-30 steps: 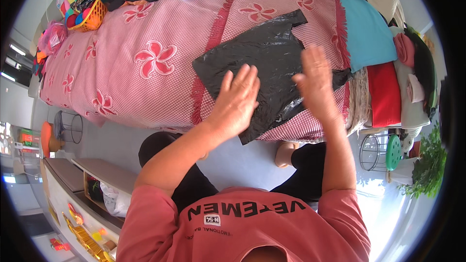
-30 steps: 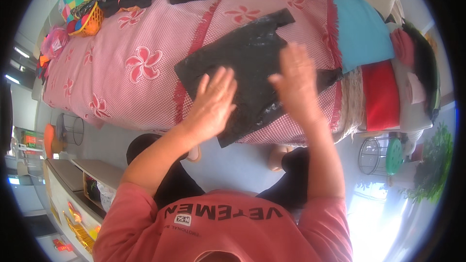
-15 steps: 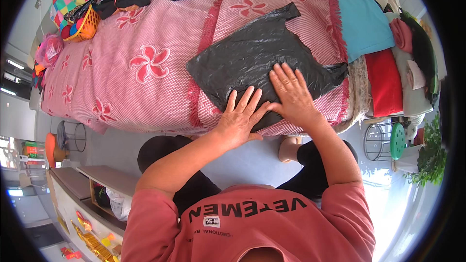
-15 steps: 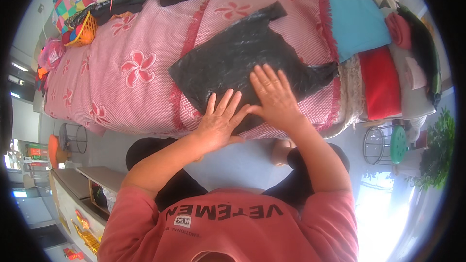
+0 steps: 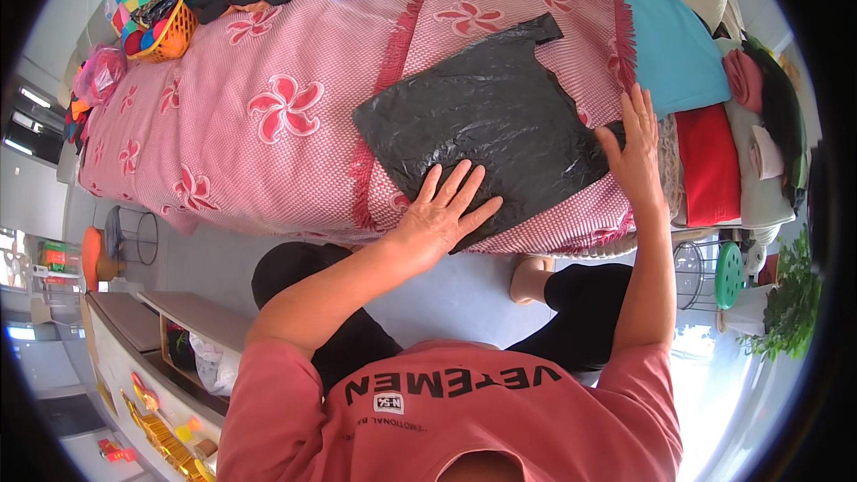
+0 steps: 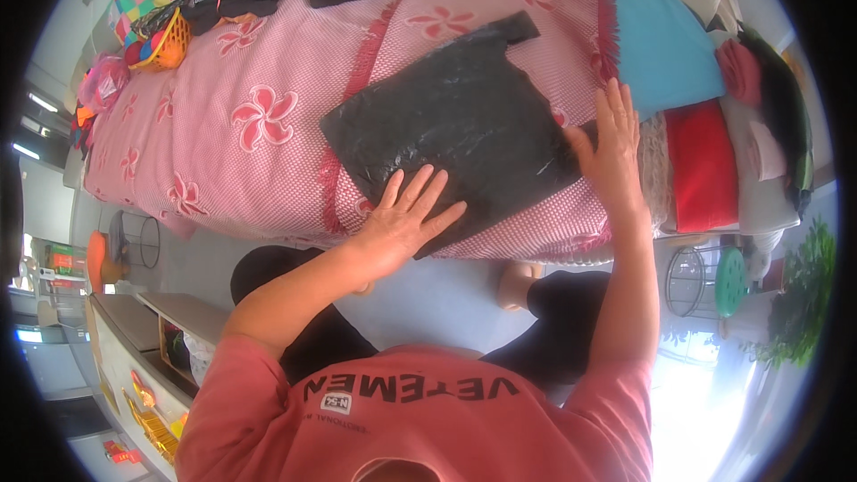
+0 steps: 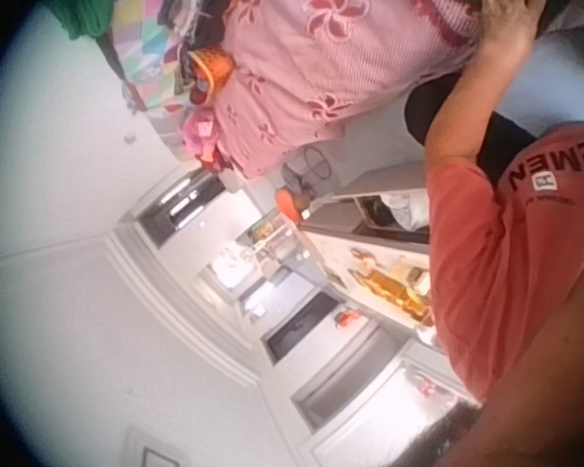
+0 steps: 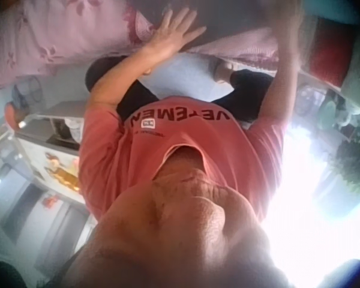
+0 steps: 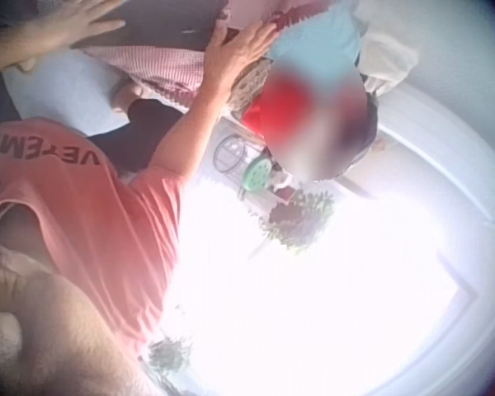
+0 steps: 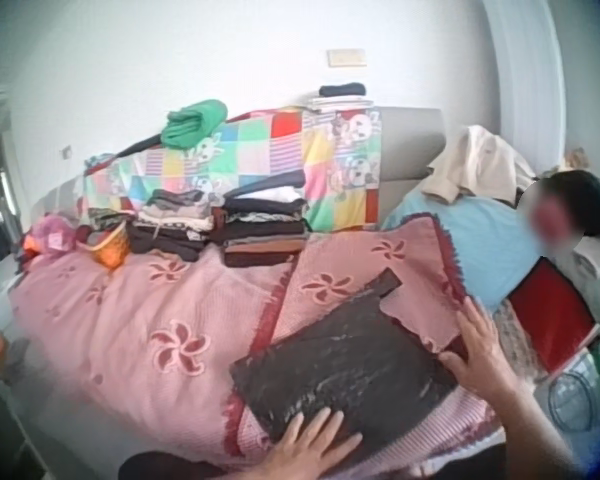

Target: The person unfolds a black plastic bag on a pink floral bedspread, then folds it into a compact square by hand. The person smooths the bag and adjusts the folds to create a neat, flat shape.

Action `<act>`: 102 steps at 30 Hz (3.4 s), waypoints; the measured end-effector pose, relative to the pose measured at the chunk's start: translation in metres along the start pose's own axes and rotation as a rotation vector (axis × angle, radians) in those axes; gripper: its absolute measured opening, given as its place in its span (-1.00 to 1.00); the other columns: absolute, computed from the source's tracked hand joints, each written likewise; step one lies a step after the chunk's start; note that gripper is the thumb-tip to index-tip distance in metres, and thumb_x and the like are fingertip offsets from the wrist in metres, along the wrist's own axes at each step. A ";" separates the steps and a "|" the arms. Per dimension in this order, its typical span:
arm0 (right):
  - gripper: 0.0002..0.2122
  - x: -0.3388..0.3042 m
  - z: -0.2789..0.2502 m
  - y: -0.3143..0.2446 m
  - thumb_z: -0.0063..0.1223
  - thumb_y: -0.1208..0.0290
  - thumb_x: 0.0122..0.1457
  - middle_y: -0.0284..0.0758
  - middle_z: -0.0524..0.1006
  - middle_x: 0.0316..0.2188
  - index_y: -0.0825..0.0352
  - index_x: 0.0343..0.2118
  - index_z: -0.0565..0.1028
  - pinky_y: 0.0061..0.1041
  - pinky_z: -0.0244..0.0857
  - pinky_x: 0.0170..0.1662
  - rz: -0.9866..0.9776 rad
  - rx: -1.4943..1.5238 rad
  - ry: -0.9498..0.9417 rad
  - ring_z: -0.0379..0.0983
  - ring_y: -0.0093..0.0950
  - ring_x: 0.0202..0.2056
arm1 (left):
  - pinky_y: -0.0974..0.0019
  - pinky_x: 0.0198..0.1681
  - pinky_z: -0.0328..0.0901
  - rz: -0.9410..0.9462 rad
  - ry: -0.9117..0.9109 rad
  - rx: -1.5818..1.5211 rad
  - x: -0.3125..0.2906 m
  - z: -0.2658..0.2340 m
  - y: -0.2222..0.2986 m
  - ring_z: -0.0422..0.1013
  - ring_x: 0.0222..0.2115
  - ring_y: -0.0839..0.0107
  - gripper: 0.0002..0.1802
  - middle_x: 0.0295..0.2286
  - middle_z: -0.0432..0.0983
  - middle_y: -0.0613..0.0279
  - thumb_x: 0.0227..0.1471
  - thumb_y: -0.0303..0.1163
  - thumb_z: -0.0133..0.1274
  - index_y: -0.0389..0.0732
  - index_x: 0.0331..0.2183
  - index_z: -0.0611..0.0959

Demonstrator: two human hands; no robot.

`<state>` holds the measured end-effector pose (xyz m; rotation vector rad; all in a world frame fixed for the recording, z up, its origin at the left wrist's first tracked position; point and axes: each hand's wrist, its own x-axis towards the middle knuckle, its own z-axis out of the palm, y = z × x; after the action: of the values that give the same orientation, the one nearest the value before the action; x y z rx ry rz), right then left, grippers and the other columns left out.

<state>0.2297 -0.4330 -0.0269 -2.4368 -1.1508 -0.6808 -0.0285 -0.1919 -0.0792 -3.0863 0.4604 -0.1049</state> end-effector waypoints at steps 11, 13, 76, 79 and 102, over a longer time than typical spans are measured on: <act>-0.38 -0.018 -0.009 -0.122 0.22 0.47 -0.10 -0.14 0.44 0.08 0.44 0.11 0.35 -0.05 0.13 0.27 -0.530 0.316 -0.229 0.36 -0.21 0.15 | -0.30 0.29 -0.11 0.031 0.365 -0.324 0.009 -0.060 -0.022 0.03 0.29 -0.08 -0.21 0.19 0.16 -0.20 -0.28 -0.46 0.33 -0.42 0.06 0.44; -0.68 -0.010 -0.010 -0.119 0.05 0.60 -0.02 -0.20 0.57 -0.24 0.44 -0.13 0.49 -0.05 0.32 0.13 -0.454 0.383 -0.055 0.55 -0.23 -0.14 | -0.25 0.29 -0.05 0.018 0.489 -0.365 0.009 -0.070 -0.023 0.14 0.25 -0.02 -0.25 0.18 0.24 -0.11 -0.29 -0.54 0.30 -0.35 0.05 0.47; -0.44 0.049 0.037 -0.153 0.08 0.73 0.08 -0.15 0.55 -0.06 0.53 0.21 0.28 -0.50 0.42 -0.04 0.355 1.404 -0.083 0.53 -0.41 -0.11 | -0.02 0.13 0.26 -0.369 0.747 -0.356 0.037 -0.058 -0.029 0.31 0.06 -0.25 -0.07 0.09 0.25 -0.39 -0.07 -0.54 0.24 -0.48 0.24 0.10; -0.40 0.052 0.027 -0.158 0.07 0.71 0.08 -0.13 0.54 -0.04 0.45 0.25 0.25 -0.51 0.41 -0.03 0.229 1.271 -0.218 0.52 -0.44 -0.11 | 0.00 0.04 0.33 -0.376 0.714 -0.405 0.037 -0.057 -0.027 0.42 -0.06 -0.23 -0.08 0.02 0.34 -0.37 -0.04 -0.57 0.18 -0.48 0.25 0.06; -0.56 0.042 0.002 -0.080 -0.03 0.76 0.07 -0.18 0.56 -0.08 0.47 0.08 0.45 -0.58 0.39 -0.04 0.451 0.966 -0.239 0.49 -0.50 -0.09 | 0.15 0.05 0.34 -1.015 0.835 -1.866 0.005 -0.058 -0.109 0.45 -0.05 0.14 -0.56 -0.07 0.47 -0.15 0.07 -0.58 -0.12 -0.47 0.02 0.44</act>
<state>0.1906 -0.3582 0.0038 -1.8159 -0.6949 0.2777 0.0041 -0.0893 -0.0181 -3.8175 -2.5335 -1.9359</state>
